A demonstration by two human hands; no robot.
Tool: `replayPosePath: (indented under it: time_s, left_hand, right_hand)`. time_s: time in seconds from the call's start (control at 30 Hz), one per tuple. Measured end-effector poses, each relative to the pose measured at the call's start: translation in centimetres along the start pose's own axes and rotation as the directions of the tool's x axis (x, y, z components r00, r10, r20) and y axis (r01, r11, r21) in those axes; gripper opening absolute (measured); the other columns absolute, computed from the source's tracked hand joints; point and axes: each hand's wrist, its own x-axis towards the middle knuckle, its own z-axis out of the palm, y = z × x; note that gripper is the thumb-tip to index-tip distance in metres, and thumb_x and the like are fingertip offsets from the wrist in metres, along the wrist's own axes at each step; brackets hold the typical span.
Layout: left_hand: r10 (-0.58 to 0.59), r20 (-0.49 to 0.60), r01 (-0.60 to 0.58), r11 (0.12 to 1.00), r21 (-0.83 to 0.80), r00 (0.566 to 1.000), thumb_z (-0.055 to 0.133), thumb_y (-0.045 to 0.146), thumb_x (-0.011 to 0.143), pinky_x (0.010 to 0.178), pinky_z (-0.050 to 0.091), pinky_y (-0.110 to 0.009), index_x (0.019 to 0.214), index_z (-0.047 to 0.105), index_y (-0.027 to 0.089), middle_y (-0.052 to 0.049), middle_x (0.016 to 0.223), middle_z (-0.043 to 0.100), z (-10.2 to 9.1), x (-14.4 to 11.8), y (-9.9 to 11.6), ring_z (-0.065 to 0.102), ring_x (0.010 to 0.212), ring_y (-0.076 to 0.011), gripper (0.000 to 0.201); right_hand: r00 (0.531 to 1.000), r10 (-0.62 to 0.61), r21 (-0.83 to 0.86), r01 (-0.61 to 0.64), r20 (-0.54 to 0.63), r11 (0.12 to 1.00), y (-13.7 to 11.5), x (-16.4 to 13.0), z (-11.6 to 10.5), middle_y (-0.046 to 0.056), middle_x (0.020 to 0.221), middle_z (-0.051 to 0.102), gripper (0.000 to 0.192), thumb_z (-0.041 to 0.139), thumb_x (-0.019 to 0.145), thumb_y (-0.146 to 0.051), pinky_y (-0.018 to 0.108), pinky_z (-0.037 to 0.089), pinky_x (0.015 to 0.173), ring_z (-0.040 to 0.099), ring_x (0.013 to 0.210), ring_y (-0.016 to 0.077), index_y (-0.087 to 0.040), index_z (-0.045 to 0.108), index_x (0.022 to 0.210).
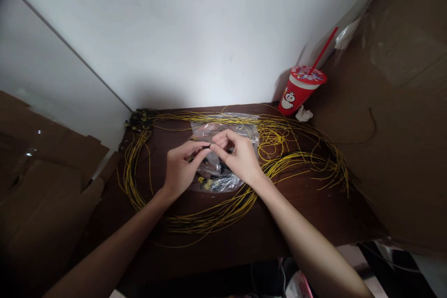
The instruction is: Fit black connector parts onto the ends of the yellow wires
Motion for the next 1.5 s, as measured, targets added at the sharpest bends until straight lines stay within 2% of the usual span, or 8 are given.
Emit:
replayPosePath:
  time_s: [0.17, 0.3, 0.53, 0.7, 0.8, 1.07, 1.3, 1.5]
  left_hand:
    - [-0.121, -0.031, 0.119, 0.991, -0.069, 0.992, 0.067, 0.023, 0.078, 0.064, 0.050, -0.026, 0.090, 0.072, 0.019, -0.004, 0.083, 0.073, 0.1, 0.0, -0.4, 0.064, 0.068, -0.0132, 0.013]
    - [-0.148, -0.028, 0.144, 0.984, -0.109, 0.989, 0.068, 0.024, 0.078, 0.066, 0.052, -0.027, 0.089, 0.072, 0.019, -0.004, 0.083, 0.073, 0.2, -0.1, -0.7, 0.065, 0.068, -0.0141, 0.013]
    - [-0.070, 0.017, 0.071, 0.994, -0.086, 0.997, 0.067, 0.024, 0.079, 0.064, 0.050, -0.026, 0.087, 0.072, 0.018, -0.004, 0.083, 0.074, 0.2, -0.1, -0.3, 0.065, 0.069, -0.0145, 0.011]
    - [-0.044, 0.008, 0.044, 0.998, -0.053, 0.999, 0.057, 0.024, 0.086, 0.072, 0.050, -0.027, 0.088, 0.071, 0.019, -0.004, 0.086, 0.074, -0.2, 0.1, 0.2, 0.066, 0.076, -0.0154, 0.015]
    - [0.029, 0.022, -0.031, 0.998, 0.057, 0.999, 0.052, 0.024, 0.089, 0.067, 0.047, -0.026, 0.081, 0.071, 0.018, -0.004, 0.079, 0.072, -0.5, 0.1, 0.3, 0.064, 0.071, -0.0148, 0.021]
    - [0.240, 0.180, -0.287, 0.904, 0.318, 0.954, 0.043, 0.020, 0.092, 0.062, 0.038, -0.026, 0.067, 0.059, 0.017, -0.003, 0.064, 0.058, -1.4, 0.6, 0.0, 0.052, 0.063, -0.0147, 0.030]
    - [0.223, 0.267, -0.286, 0.931, 0.227, 0.937, 0.041, 0.018, 0.092, 0.058, 0.035, -0.024, 0.062, 0.050, 0.017, 0.000, 0.062, 0.051, -2.3, 1.1, -0.2, 0.048, 0.059, -0.0125, 0.031]
    - [0.247, 0.321, -0.333, 0.909, 0.249, 0.914, 0.038, 0.017, 0.094, 0.064, 0.039, -0.024, 0.070, 0.053, 0.016, -0.003, 0.070, 0.057, -2.5, 1.3, -0.4, 0.053, 0.068, -0.0142, 0.028]
  right_hand:
    - [1.000, 0.014, -0.175, -0.010, 0.025, 0.985, -0.4, 0.1, -0.5, 0.002, 0.070, 0.065, 0.014, 0.061, 0.082, -0.028, 0.025, 0.043, 0.059, 0.057, 0.062, 0.0117, -0.016, 0.066, 0.077]
    - [0.999, -0.012, -0.205, 0.019, 0.032, 0.979, -0.3, 0.1, -0.6, 0.001, 0.066, 0.063, 0.018, 0.060, 0.083, -0.029, 0.024, 0.041, 0.058, 0.055, 0.060, 0.0114, -0.016, 0.064, 0.072]
    - [0.998, -0.029, -0.214, 0.040, 0.054, 0.976, -0.4, -0.1, -0.4, 0.001, 0.065, 0.063, 0.024, 0.061, 0.084, -0.037, 0.025, 0.040, 0.057, 0.053, 0.058, 0.0121, -0.016, 0.065, 0.072]
    - [0.990, -0.133, -0.247, 0.138, 0.037, 0.959, -0.6, -0.1, -0.3, 0.000, 0.069, 0.060, 0.017, 0.064, 0.083, -0.034, 0.024, 0.040, 0.059, 0.051, 0.061, 0.0118, -0.018, 0.066, 0.085]
    - [0.977, -0.201, -0.296, 0.214, 0.074, 0.931, -0.4, -0.3, -0.1, -0.001, 0.072, 0.057, 0.016, 0.065, 0.082, -0.032, 0.025, 0.041, 0.061, 0.050, 0.063, 0.0122, -0.020, 0.066, 0.092]
    - [0.956, -0.270, -0.370, 0.293, 0.112, 0.881, 0.1, -0.7, 0.3, 0.001, 0.073, 0.054, 0.009, 0.056, 0.084, -0.026, 0.027, 0.041, 0.063, 0.052, 0.068, 0.0139, -0.019, 0.060, 0.081]
    - [0.939, -0.312, -0.335, 0.344, 0.145, 0.877, 0.0, -0.4, 0.2, 0.000, 0.072, 0.053, 0.007, 0.056, 0.082, -0.025, 0.027, 0.042, 0.063, 0.052, 0.067, 0.0135, -0.019, 0.059, 0.081]
    - [0.936, -0.322, -0.324, 0.351, 0.140, 0.879, 0.3, -0.4, 0.3, -0.001, 0.070, 0.051, 0.006, 0.057, 0.081, -0.025, 0.026, 0.041, 0.060, 0.051, 0.064, 0.0123, -0.019, 0.059, 0.082]
